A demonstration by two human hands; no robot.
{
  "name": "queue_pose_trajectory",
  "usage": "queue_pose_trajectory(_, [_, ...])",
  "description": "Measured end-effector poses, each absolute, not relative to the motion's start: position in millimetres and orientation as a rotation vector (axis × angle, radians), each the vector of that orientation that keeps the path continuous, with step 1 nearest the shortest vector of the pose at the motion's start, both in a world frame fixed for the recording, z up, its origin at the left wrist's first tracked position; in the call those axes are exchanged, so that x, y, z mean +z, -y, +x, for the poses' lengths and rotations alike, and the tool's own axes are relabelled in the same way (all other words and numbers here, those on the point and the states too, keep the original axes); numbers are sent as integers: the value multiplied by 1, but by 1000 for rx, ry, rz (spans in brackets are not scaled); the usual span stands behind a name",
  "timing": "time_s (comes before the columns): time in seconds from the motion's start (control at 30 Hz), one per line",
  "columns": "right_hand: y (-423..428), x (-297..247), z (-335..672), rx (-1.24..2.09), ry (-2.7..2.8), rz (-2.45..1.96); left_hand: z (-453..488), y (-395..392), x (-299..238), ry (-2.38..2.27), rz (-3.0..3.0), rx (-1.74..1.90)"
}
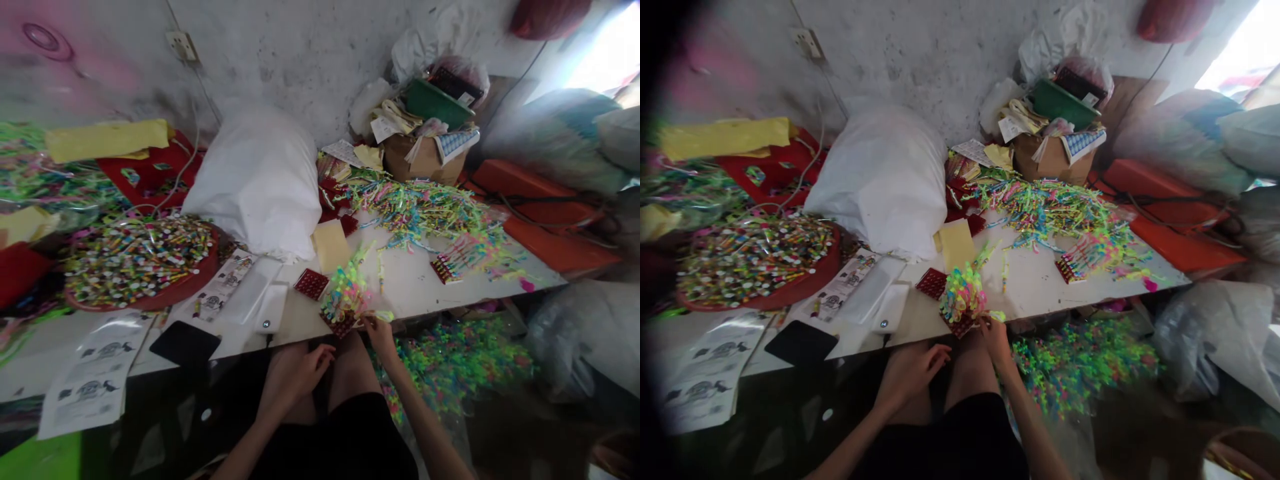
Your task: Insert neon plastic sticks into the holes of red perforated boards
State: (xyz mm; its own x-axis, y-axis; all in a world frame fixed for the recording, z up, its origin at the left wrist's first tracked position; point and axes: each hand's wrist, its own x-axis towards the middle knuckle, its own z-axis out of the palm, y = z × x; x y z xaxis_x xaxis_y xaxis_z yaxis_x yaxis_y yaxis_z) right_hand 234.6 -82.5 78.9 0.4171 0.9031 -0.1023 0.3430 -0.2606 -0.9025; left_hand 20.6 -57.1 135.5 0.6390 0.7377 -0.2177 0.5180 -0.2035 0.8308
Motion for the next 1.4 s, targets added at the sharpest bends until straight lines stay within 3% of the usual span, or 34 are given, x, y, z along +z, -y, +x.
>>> queue_pose_trajectory(0.33, [73, 97, 226, 653, 1418, -2110, 27, 52, 139, -1039, 2008, 278])
queue_pose_trajectory(0.57, [61, 122, 219, 567, 1552, -2465, 57, 42, 102, -942, 2165, 259])
queue_pose_trajectory(0.87, [48, 116, 211, 585, 1538, -2527, 82, 36, 85, -984, 2312, 13])
queue_pose_trajectory(1.1, [48, 116, 214, 659, 1464, -2446, 90, 37, 81, -1071, 2359, 48])
queue_pose_trajectory(1.4, [74, 131, 285, 1414, 1140, -1876, 95, 30, 96, -1114, 2484, -40])
